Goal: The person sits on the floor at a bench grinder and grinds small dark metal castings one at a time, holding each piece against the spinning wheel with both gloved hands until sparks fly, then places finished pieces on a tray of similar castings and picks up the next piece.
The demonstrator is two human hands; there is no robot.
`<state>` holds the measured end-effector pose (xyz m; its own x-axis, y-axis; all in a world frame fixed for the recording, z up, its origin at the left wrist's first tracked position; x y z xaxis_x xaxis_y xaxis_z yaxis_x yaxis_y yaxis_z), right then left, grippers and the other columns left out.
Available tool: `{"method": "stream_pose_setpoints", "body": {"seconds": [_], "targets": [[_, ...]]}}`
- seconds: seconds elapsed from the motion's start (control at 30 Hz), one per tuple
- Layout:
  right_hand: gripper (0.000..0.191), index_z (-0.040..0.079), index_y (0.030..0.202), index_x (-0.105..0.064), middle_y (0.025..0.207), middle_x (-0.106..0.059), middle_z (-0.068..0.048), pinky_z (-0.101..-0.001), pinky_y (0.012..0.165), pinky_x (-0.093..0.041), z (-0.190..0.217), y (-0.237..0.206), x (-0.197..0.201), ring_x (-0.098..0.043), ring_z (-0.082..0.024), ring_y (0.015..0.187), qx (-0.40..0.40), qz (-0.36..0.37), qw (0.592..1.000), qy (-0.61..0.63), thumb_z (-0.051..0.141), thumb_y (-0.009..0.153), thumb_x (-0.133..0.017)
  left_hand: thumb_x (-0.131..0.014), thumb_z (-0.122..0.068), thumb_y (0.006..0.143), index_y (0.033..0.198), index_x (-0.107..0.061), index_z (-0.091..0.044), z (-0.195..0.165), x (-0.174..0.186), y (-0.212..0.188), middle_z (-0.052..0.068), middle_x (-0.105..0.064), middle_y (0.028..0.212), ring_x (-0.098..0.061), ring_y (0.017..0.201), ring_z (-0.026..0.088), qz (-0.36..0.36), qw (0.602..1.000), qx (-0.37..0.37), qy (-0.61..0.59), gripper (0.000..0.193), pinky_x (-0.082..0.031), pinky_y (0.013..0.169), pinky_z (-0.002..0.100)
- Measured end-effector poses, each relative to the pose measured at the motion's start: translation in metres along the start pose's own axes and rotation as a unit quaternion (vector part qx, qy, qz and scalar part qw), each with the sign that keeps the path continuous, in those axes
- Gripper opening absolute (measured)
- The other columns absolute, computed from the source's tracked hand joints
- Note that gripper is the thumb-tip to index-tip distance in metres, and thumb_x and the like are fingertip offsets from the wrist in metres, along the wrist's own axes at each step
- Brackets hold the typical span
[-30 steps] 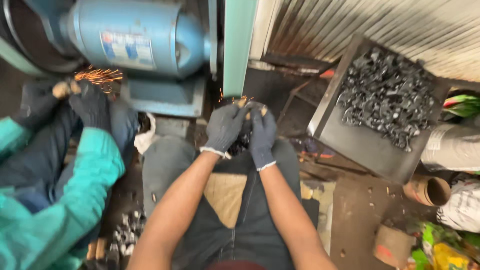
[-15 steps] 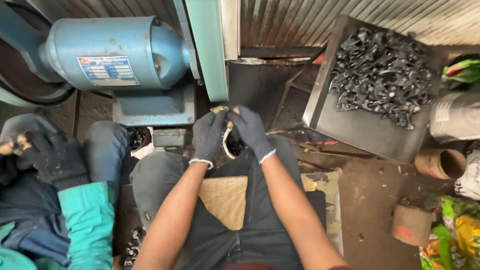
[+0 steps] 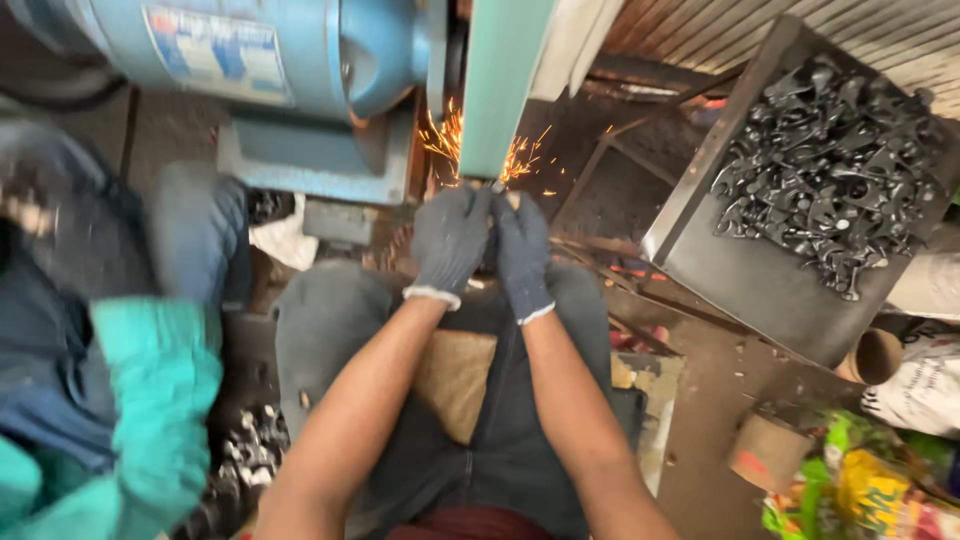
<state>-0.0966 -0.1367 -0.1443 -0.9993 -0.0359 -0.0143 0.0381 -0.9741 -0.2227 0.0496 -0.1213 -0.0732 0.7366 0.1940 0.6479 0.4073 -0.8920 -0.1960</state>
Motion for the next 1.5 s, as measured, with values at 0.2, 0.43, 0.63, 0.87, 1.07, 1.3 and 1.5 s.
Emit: {"method": "stream_pose_setpoints", "body": {"seconds": [0.2,0.43,0.63,0.87,1.07,1.3,1.5], "targets": [[0.019,0.001,0.101,-0.068,0.087,-0.066,0.001,-0.0260,0.071,-0.048,0.023,0.012,0.007,-0.055,-0.006,0.080,0.067,0.011,0.996,-0.049,0.019,0.103,-0.063,-0.059,-0.028,0.097,0.090,-0.072,-0.002,-0.026,0.002,0.000,0.023,-0.071,0.091,-0.068,0.089,0.042,-0.032,0.990,-0.137,-0.024,0.029,-0.051,0.079,0.051],[0.021,0.003,0.105,-0.071,0.083,-0.067,0.001,-0.0246,0.063,-0.046,0.044,-0.021,-0.002,-0.056,-0.006,0.071,-0.005,0.081,0.996,0.035,0.021,0.102,-0.061,-0.059,-0.019,0.093,0.097,-0.070,-0.002,-0.042,0.031,-0.033,0.021,-0.071,0.097,-0.067,0.093,0.043,0.002,0.965,-0.219,0.144,0.021,-0.051,0.079,0.053],[0.021,0.002,0.113,-0.069,0.090,-0.070,0.002,-0.0215,0.065,-0.049,0.053,-0.028,0.004,-0.059,-0.003,0.073,0.038,0.126,0.988,0.084,0.020,0.103,-0.063,-0.067,-0.029,0.091,0.111,-0.073,-0.007,-0.038,0.050,-0.038,0.020,-0.073,0.102,-0.069,0.095,0.039,0.074,0.979,-0.188,0.030,0.030,-0.053,0.079,0.048],[0.019,0.001,0.101,-0.068,0.082,-0.071,0.000,-0.0234,0.066,-0.050,0.041,-0.014,-0.004,-0.061,-0.005,0.074,0.046,0.092,0.992,-0.068,0.020,0.098,-0.067,-0.058,-0.041,0.099,0.104,-0.077,-0.006,0.001,0.036,-0.015,0.020,-0.075,0.094,-0.074,0.088,0.037,0.087,0.995,0.008,-0.043,0.040,-0.054,0.079,0.047],[0.020,0.002,0.102,-0.069,0.080,-0.070,-0.001,-0.0241,0.062,-0.050,0.038,0.009,-0.018,-0.062,-0.005,0.069,-0.003,0.148,0.989,0.024,0.021,0.099,-0.064,-0.055,-0.040,0.098,0.099,-0.074,-0.005,0.004,0.024,0.002,0.023,-0.071,0.088,-0.069,0.084,0.043,0.038,0.997,-0.035,0.049,0.041,-0.050,0.071,0.051],[0.022,0.000,0.099,-0.069,0.078,-0.067,0.000,-0.0264,0.059,-0.047,0.050,0.012,-0.012,-0.057,-0.008,0.066,0.008,0.115,0.993,-0.034,0.021,0.100,-0.065,-0.053,-0.036,0.097,0.095,-0.072,-0.005,0.000,0.017,0.001,0.020,-0.073,0.083,-0.074,0.077,0.038,0.029,0.995,-0.048,-0.082,0.036,-0.055,0.069,0.047],[0.024,0.001,0.101,-0.067,0.082,-0.069,-0.001,-0.0263,0.067,-0.048,0.070,-0.006,0.006,-0.059,-0.007,0.076,0.084,0.092,0.991,-0.038,0.023,0.104,-0.058,-0.057,-0.037,0.101,0.089,-0.072,-0.002,-0.013,0.013,-0.013,0.023,-0.070,0.088,-0.068,0.086,0.044,-0.015,0.992,-0.123,0.036,0.039,-0.050,0.073,0.053]]}}
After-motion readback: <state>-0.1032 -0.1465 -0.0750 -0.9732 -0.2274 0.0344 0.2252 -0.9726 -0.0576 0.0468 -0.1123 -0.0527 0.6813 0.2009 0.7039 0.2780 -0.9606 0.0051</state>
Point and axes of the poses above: each hand's wrist, its own y-axis towards the middle knuckle, its own x-axis out of the back of the hand, z = x × y, the point moved 8 cm from there along y, towards the middle knuckle
